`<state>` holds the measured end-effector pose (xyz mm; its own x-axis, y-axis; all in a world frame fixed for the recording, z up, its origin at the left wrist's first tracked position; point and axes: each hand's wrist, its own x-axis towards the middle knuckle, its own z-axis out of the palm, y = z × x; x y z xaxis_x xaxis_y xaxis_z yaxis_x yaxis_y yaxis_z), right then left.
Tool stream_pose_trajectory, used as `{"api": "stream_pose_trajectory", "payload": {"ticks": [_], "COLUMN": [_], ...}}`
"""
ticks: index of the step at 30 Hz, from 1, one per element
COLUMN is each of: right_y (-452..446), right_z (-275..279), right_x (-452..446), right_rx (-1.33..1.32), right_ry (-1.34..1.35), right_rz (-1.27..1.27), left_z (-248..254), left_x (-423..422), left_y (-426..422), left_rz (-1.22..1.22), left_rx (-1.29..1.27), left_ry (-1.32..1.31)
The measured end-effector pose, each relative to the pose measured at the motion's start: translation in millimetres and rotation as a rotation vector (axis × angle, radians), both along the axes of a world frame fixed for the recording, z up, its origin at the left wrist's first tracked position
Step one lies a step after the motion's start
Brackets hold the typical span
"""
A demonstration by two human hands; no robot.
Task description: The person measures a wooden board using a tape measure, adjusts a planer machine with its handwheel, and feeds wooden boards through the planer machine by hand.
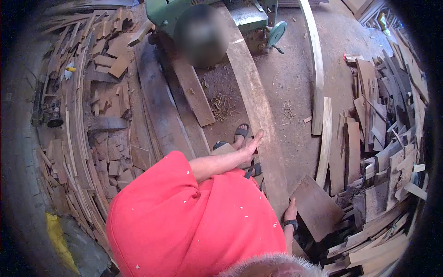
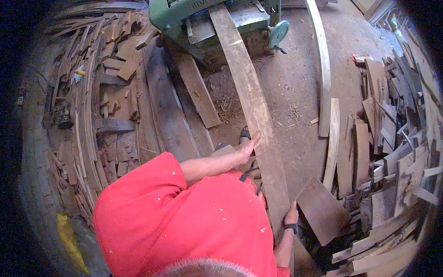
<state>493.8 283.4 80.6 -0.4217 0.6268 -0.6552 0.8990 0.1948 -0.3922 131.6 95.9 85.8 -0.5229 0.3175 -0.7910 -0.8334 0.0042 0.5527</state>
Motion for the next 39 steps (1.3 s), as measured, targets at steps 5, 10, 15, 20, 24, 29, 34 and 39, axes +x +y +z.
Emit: {"api": "stream_pose_trajectory", "payload": {"ticks": [5,10,15,20,24,29,34,39], "right_y": [-1,20,16,8,2,-2,-9,-10], "right_z": [-4,7,12,-14,14,13,37,44], "right_x": [-6,38,105,113,80,63,31,9], "right_rx": [-0.139,-0.212,-0.105,-0.148,-0.097,0.005,0.024,0.045], "right_ry": [0.194,0.183,0.051,0.092,0.110,0.065,0.075,0.010], "right_rz": [-0.038,0.020,0.101,0.001,-0.023,0.069,0.035,0.074], "left_z": [-16,-42,-47,-22,-41,-12,-29,-56], "left_x": [-17,-29,-48,-64,-71,-52,-31,-13], "left_y": [0,-4,-3,-2,-4,-2,0,-1], "left_rz": [-0.033,-0.010,0.054,0.081,0.066,0.023,0.011,0.052], "left_rx": [-0.165,-0.207,-0.111,-0.085,0.001,-0.015,-0.025,0.030], "left_ry": [0.092,0.074,0.058,-0.073,-0.021,0.018,-0.003,-0.071]}}
